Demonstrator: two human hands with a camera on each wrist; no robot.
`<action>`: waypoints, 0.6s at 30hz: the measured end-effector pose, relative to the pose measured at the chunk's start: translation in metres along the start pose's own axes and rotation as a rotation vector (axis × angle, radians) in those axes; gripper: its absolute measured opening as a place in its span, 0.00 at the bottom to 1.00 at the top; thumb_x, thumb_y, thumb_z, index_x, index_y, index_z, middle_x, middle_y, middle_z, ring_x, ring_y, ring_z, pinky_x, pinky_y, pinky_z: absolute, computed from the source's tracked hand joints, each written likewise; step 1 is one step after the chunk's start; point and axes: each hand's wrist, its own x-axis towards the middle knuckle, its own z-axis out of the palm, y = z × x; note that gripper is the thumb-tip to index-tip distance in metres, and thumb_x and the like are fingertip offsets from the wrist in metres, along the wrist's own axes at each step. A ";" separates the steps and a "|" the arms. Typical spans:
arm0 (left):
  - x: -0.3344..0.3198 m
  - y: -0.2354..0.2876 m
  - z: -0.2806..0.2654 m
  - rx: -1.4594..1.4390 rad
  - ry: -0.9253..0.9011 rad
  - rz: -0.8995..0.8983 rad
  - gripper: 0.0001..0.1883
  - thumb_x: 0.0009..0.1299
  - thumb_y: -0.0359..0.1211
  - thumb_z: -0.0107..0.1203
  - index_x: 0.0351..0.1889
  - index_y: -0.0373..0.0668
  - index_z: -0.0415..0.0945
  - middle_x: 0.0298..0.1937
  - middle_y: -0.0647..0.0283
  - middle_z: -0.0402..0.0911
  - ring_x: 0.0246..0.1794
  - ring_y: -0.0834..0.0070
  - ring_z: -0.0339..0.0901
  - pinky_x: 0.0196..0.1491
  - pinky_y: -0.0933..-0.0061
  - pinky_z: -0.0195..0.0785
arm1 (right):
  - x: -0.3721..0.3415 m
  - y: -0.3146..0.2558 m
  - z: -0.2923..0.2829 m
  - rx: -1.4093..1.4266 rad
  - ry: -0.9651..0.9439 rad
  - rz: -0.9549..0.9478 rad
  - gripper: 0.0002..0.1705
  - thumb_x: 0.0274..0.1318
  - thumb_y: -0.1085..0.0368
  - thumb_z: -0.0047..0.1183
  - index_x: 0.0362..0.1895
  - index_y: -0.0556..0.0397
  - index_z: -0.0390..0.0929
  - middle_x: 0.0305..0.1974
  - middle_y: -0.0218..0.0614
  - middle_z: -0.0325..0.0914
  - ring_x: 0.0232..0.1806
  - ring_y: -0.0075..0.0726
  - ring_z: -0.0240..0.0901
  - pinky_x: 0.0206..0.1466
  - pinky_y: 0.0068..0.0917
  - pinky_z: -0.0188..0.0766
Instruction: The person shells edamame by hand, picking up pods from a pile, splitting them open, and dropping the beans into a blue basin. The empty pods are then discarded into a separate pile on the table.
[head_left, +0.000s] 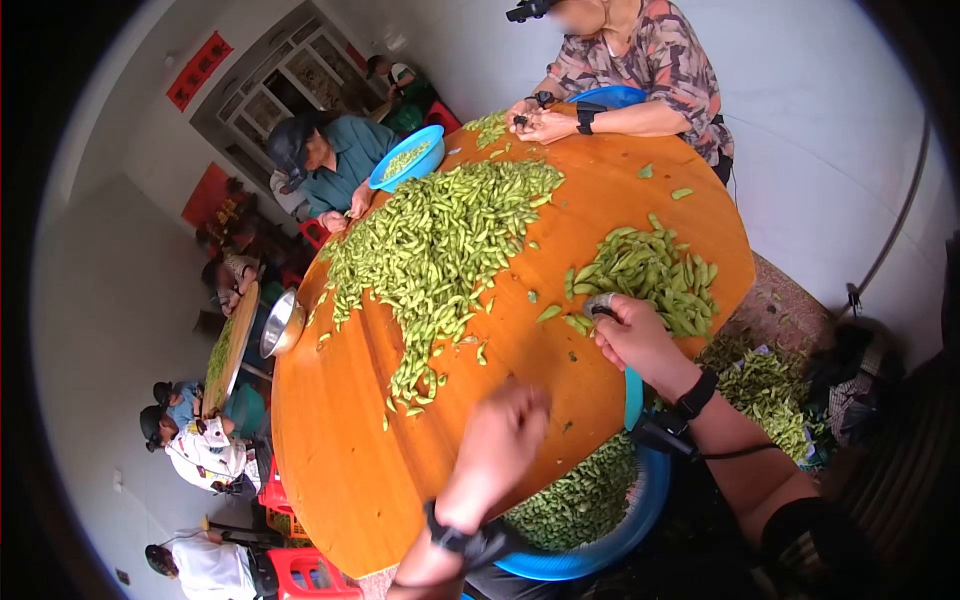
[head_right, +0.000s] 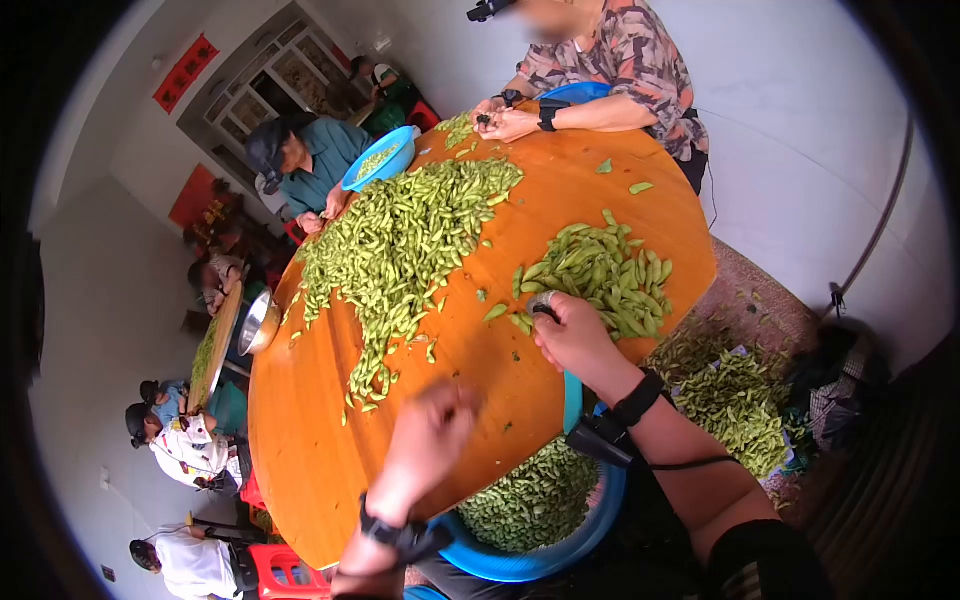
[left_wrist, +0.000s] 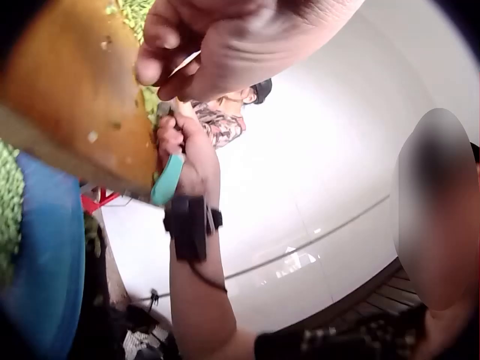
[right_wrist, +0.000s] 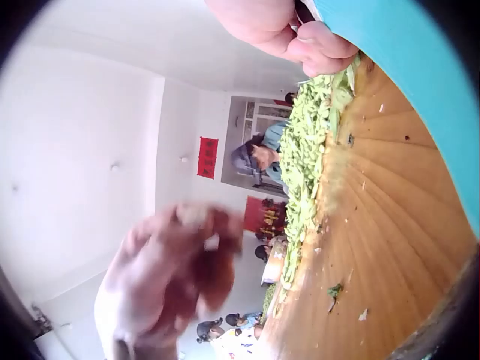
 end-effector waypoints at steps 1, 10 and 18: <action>0.003 0.000 0.001 -0.004 0.003 0.008 0.06 0.65 0.26 0.55 0.36 0.37 0.81 0.28 0.59 0.81 0.30 0.71 0.81 0.37 0.69 0.72 | 0.000 0.000 0.001 0.011 -0.001 -0.013 0.09 0.64 0.69 0.40 0.45 0.55 0.70 0.23 0.30 0.69 0.15 0.20 0.62 0.16 0.22 0.61; 0.119 -0.029 0.074 0.288 0.080 -0.001 0.11 0.62 0.35 0.59 0.36 0.35 0.79 0.34 0.48 0.81 0.36 0.51 0.79 0.41 0.63 0.71 | -0.003 -0.004 -0.006 0.044 -0.041 -0.034 0.05 0.62 0.68 0.41 0.39 0.55 0.68 0.22 0.27 0.69 0.17 0.19 0.65 0.17 0.20 0.63; 0.076 -0.028 0.060 0.043 0.064 -0.002 0.06 0.67 0.29 0.56 0.39 0.36 0.77 0.28 0.54 0.81 0.27 0.69 0.79 0.32 0.71 0.70 | -0.005 -0.002 -0.005 0.072 -0.018 -0.045 0.07 0.63 0.68 0.42 0.42 0.54 0.71 0.22 0.27 0.69 0.16 0.18 0.63 0.16 0.20 0.61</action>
